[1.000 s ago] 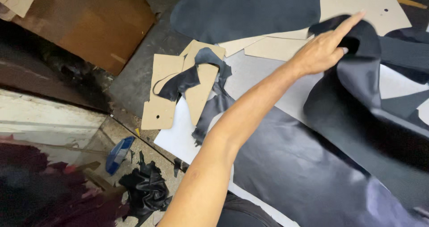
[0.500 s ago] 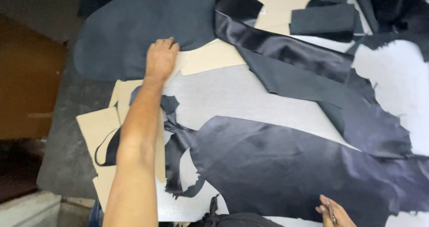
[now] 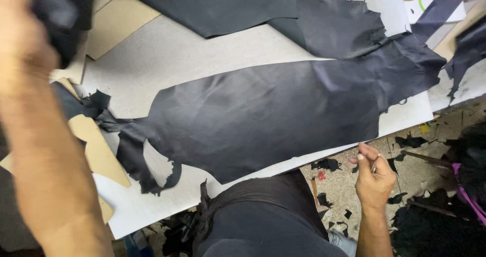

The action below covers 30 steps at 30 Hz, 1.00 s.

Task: The person places a cardboard template on a black leather sheet and cuts the leather around the template using a utility knife. The person repeats this process with different templates, cutting multiple leather pieces and setting them aside.

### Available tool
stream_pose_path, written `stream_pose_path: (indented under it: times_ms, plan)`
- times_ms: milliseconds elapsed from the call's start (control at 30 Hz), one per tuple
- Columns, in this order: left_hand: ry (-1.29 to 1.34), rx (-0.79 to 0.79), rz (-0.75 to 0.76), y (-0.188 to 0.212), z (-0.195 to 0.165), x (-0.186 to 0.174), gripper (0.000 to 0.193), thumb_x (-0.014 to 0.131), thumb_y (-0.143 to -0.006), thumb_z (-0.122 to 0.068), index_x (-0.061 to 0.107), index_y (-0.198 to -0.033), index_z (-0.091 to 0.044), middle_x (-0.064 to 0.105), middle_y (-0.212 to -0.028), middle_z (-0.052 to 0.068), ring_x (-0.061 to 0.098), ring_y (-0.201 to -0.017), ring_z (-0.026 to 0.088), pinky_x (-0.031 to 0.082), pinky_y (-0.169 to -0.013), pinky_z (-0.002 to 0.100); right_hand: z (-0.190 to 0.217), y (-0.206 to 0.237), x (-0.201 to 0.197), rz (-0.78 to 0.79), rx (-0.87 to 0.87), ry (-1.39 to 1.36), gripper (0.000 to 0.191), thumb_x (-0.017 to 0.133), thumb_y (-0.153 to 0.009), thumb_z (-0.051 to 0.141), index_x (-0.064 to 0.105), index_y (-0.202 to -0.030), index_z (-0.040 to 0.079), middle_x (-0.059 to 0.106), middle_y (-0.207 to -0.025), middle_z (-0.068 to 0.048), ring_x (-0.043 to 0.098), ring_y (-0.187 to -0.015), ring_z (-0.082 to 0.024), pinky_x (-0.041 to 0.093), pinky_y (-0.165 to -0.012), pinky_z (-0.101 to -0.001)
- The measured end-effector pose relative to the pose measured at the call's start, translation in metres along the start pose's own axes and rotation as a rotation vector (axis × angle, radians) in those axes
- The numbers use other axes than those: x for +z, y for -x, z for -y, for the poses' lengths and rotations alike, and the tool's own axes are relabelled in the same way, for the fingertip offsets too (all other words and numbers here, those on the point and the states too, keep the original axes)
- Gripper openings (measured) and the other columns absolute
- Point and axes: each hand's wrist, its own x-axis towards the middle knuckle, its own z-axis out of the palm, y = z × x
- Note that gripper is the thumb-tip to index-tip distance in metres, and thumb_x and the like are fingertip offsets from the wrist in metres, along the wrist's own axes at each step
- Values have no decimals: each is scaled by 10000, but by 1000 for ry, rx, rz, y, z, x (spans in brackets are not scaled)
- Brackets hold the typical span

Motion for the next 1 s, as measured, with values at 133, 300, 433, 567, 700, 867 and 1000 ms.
stream_pose_path:
  times_ms: [133, 300, 433, 567, 700, 867, 1000]
  plan:
    - [51, 56, 837, 92, -121, 123, 441, 619, -993, -236, 566, -1413, -114, 698, -1202, 102, 682, -1063, 296, 533, -940, 410, -1, -23, -31, -23, -132, -29, 212, 599, -1047, -85, 683, -1241, -64, 671, -1309, -202, 714, -1019, -198, 626, -850, -306]
    - [-150, 298, 1002, 184, -163, 223, 459, 683, -893, -386, 639, -1243, -93, 455, -1572, 104, 434, -1394, 338, 380, -1131, 479, -8, -58, -63, 26, -282, 7, 183, 613, -1048, -89, 679, -1217, -71, 661, -1345, -226, 724, -985, -212, 647, -823, -310]
    - [-316, 235, 707, 227, -147, 232, 724, 712, -850, -446, 542, -1428, -45, 356, -1558, 252, 295, -1444, 460, 237, -1167, 579, -21, -75, -54, 224, -319, 258, 217, 629, -973, -39, 714, -1172, -53, 659, -1362, -239, 754, -868, -227, 633, -673, -277]
    - [-358, 116, 481, 242, -125, 219, 608, 688, -913, -304, 548, -1442, -40, 387, -1587, 226, 314, -1495, 435, 239, -1233, 561, -26, -81, -29, 368, -381, 444, 316, 698, -885, 83, 742, -1197, 51, 623, -1449, -192, 755, -884, -282, 604, -768, -336]
    - [-424, -112, 213, 225, -93, 202, 501, 600, -1065, -195, 512, -1525, -19, 459, -1621, 159, 383, -1565, 367, 277, -1325, 514, -28, -109, -28, 459, -390, 699, 434, 733, -909, 261, 689, -1318, 119, 580, -1506, -109, 704, -1073, -278, 573, -884, -370]
    - [-444, -339, 101, 204, -78, 222, 759, 727, -937, -363, 423, -1495, 52, 435, -1526, 282, 372, -1443, 437, 296, -1183, 537, -47, -177, -64, 498, -413, 912, 512, 723, -946, 341, 685, -1415, 141, 557, -1595, -77, 622, -1299, -275, 506, -1073, -394]
    - [-665, -325, 242, 204, -98, 249, 829, 775, -812, -512, 483, -1457, -81, 359, -1531, 294, 283, -1452, 479, 209, -1186, 616, -69, -207, -79, 543, -441, 1014, 506, 726, -951, 359, 689, -1402, 130, 559, -1585, -107, 624, -1302, -289, 511, -1072, -403]
